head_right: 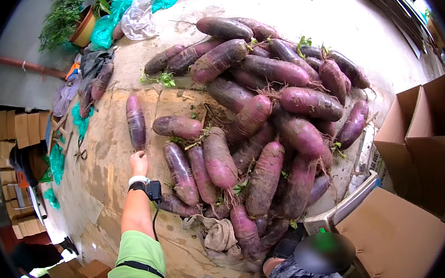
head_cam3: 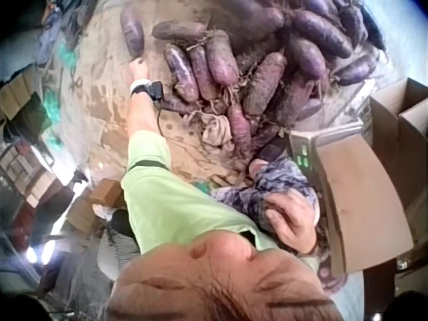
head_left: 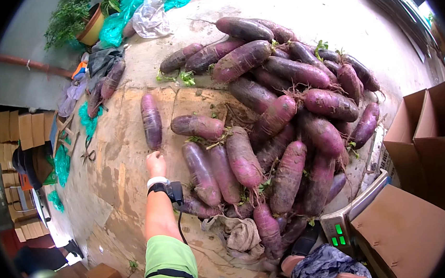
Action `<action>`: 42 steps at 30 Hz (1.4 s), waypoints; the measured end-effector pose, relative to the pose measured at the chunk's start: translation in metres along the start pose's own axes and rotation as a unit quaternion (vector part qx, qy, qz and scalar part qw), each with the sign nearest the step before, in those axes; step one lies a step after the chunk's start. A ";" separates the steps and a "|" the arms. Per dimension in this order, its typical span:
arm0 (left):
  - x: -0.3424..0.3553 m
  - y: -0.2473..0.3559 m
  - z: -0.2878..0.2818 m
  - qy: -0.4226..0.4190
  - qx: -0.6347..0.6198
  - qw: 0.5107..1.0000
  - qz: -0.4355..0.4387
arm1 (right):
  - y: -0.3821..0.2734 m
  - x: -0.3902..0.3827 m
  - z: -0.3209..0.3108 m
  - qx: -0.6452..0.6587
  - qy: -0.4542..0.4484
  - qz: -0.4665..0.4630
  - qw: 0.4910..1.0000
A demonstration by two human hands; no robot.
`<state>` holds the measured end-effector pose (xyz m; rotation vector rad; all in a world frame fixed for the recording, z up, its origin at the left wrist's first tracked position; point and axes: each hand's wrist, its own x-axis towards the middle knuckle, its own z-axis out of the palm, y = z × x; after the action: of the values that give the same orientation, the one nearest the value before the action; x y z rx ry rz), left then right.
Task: The person picks up purple sweet potatoes from a large pile on the floor, removes the attached roots and stems by hand, and places them into a cardboard box. After filling the box, the person closes the flaps and seals the box with packing tape.
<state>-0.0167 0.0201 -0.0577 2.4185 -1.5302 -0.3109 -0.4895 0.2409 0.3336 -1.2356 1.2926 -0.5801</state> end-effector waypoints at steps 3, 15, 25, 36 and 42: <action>-0.007 0.022 -0.009 0.000 -0.037 0.999 -0.021 | -0.001 -0.003 0.003 -0.005 0.011 0.004 1.000; -0.034 0.098 -0.081 0.107 -0.066 0.989 0.078 | -0.005 -0.029 0.011 0.015 0.073 0.075 0.994; -0.096 0.104 -0.188 0.000 -0.004 0.972 0.234 | 0.029 -0.040 0.026 0.005 0.100 0.019 0.995; -0.220 0.178 -0.373 -0.156 -0.066 0.915 0.366 | 0.022 -0.015 0.096 0.363 -0.153 0.159 0.905; -0.293 0.217 -0.432 -0.081 -0.055 0.858 0.504 | 0.036 -0.004 0.154 0.570 -0.203 0.191 0.773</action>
<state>-0.1883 0.2424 0.4337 1.2318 -2.4922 -0.3467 -0.3593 0.3093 0.2745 -0.0367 0.5526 -0.5938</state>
